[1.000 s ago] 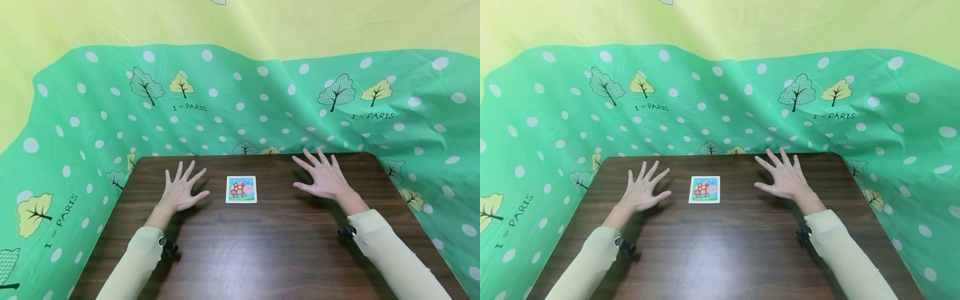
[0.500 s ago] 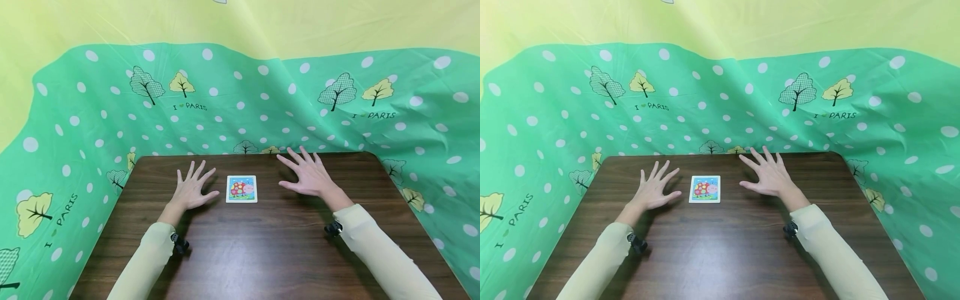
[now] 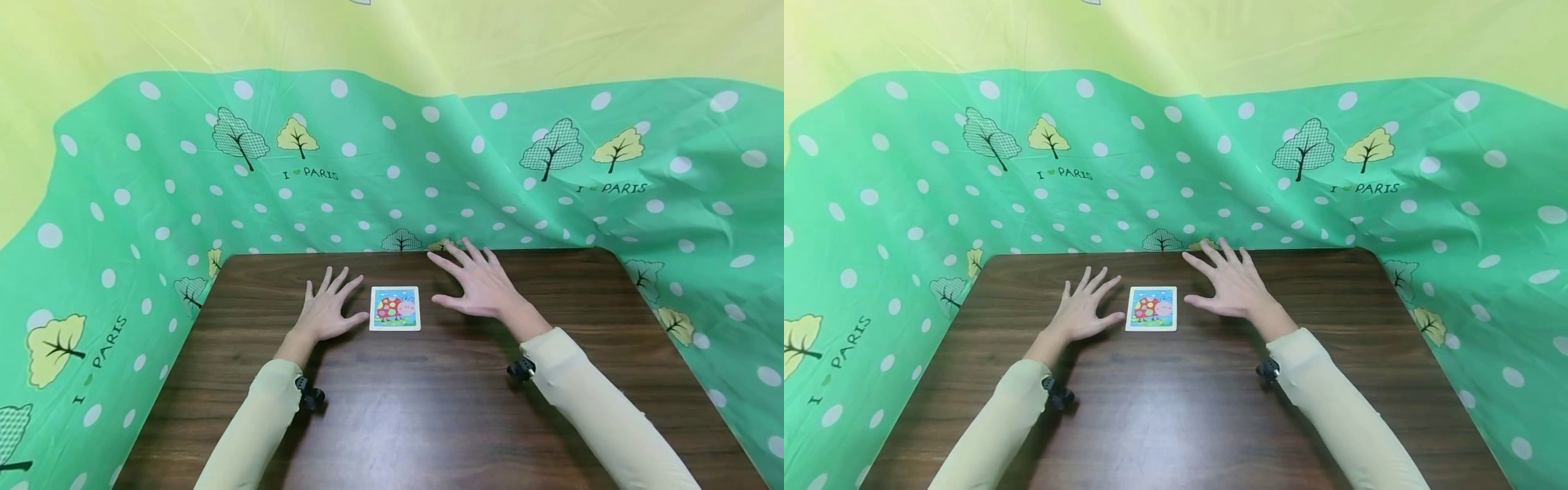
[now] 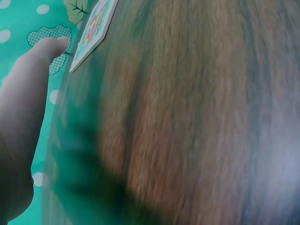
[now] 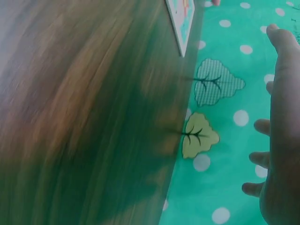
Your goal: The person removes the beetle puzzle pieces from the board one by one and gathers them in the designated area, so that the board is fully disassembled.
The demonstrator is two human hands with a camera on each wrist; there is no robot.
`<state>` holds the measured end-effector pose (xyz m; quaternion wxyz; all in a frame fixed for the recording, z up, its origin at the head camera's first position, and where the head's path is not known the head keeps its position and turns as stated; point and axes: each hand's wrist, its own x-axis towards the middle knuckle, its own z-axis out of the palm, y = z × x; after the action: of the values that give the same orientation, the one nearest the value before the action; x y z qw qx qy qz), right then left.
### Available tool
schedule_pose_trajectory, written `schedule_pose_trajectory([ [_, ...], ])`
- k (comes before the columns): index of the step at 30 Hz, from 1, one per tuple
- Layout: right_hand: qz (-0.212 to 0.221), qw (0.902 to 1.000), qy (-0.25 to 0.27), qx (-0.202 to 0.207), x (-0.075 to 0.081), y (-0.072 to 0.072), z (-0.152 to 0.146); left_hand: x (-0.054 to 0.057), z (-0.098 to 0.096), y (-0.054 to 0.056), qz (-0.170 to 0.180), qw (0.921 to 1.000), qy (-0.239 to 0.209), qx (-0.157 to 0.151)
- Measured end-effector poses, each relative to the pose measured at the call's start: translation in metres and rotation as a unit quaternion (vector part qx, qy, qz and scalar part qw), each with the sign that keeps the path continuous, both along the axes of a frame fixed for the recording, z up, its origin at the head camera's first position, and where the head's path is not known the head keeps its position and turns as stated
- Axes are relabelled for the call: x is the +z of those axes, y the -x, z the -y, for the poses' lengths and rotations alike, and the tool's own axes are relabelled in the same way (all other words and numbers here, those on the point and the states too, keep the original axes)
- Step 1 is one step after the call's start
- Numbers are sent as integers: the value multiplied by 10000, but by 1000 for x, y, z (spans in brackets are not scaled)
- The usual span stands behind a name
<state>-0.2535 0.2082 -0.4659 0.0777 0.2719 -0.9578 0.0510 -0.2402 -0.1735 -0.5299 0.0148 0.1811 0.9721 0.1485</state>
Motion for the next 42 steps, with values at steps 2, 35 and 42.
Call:
schedule_pose_trajectory([
  [2,0,10000,50,42,0,1,5,-1,-3,0,10,10000,-55,-25],
  [35,686,9874,1365,404,-10,3,53,-20,-21,-3,292,9992,-253,37],
  [42,660,9837,1551,625,-16,6,61,-21,-23,-3,287,9989,-348,102],
])
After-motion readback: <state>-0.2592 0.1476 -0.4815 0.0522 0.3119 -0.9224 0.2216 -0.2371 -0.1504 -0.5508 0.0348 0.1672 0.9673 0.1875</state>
